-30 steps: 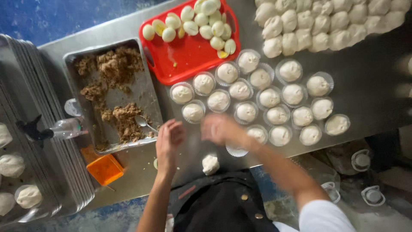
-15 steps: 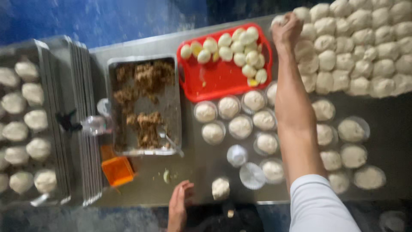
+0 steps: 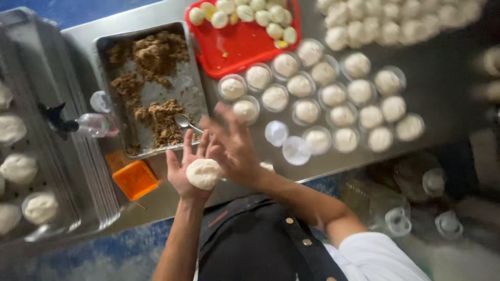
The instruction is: The person prepares steamed buns by hand, placing fillings and egg slices into flattened dough discs and sealing them.
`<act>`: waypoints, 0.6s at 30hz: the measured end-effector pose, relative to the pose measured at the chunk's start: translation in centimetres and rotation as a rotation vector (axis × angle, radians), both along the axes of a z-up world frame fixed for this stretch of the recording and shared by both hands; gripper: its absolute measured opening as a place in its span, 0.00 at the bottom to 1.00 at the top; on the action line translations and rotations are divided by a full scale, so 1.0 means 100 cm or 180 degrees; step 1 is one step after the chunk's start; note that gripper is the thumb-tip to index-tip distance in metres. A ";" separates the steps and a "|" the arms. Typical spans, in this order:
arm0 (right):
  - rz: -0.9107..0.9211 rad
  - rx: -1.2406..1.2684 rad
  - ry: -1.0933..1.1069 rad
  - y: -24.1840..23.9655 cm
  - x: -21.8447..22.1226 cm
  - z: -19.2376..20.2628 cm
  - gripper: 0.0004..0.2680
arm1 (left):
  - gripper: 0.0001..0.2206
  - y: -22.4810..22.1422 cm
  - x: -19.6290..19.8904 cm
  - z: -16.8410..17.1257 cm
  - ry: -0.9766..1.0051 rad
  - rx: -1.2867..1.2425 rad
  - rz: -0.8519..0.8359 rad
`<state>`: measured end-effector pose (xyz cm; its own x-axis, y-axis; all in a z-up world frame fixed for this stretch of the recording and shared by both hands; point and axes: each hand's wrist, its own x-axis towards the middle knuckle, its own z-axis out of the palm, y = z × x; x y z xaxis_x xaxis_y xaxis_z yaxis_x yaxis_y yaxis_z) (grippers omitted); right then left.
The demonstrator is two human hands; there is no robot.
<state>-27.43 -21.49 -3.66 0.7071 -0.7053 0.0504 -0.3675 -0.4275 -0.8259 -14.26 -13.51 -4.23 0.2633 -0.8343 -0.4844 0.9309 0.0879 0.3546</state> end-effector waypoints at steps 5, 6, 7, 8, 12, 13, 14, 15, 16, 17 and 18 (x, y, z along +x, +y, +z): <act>-0.0494 -0.0668 -0.0149 0.078 0.075 0.040 0.26 | 0.40 0.040 0.029 0.017 -0.0756 -0.1197 -0.0776; -0.0735 -0.0517 -0.0713 0.081 0.088 0.039 0.27 | 0.42 0.049 0.042 0.017 -0.0848 -0.1393 -0.0892; -0.0946 -0.0296 -0.1251 0.090 0.098 0.036 0.27 | 0.40 0.061 0.050 0.016 -0.0637 -0.1348 -0.0855; -0.1155 -0.0069 -0.1787 0.101 0.109 0.032 0.28 | 0.39 0.068 0.058 0.011 -0.0426 -0.1303 -0.0818; -0.0134 -0.0243 -0.1021 0.135 0.124 0.010 0.27 | 0.39 0.083 0.101 -0.012 -0.1162 -0.0748 -0.1038; 0.0259 0.0513 -0.1297 0.122 0.114 0.006 0.25 | 0.40 0.096 0.110 -0.012 -0.0837 -0.0841 -0.1004; 0.0644 0.1279 -0.1555 0.117 0.108 0.006 0.24 | 0.41 0.109 0.114 -0.012 -0.0513 -0.0935 -0.0963; 0.0609 0.1169 -0.1345 0.117 0.106 0.011 0.21 | 0.42 0.107 0.117 -0.012 -0.0201 -0.1097 -0.0927; 0.0573 0.1057 -0.1137 0.122 0.103 0.019 0.19 | 0.42 0.102 0.117 -0.012 -0.0534 -0.0821 -0.0900; 0.0538 0.1002 -0.0905 0.128 0.099 0.027 0.18 | 0.43 0.105 0.112 -0.013 -0.0828 -0.0486 -0.0858; 0.0529 0.1109 -0.0700 0.128 0.097 0.033 0.14 | 0.44 0.109 0.112 -0.012 -0.1115 -0.0144 -0.0819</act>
<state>-17.77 -8.69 -0.36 0.8113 -0.5845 -0.0081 -0.1166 -0.1482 -0.9821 -3.08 -2.65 -5.40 0.1859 -0.9126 -0.3642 0.7487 -0.1085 0.6539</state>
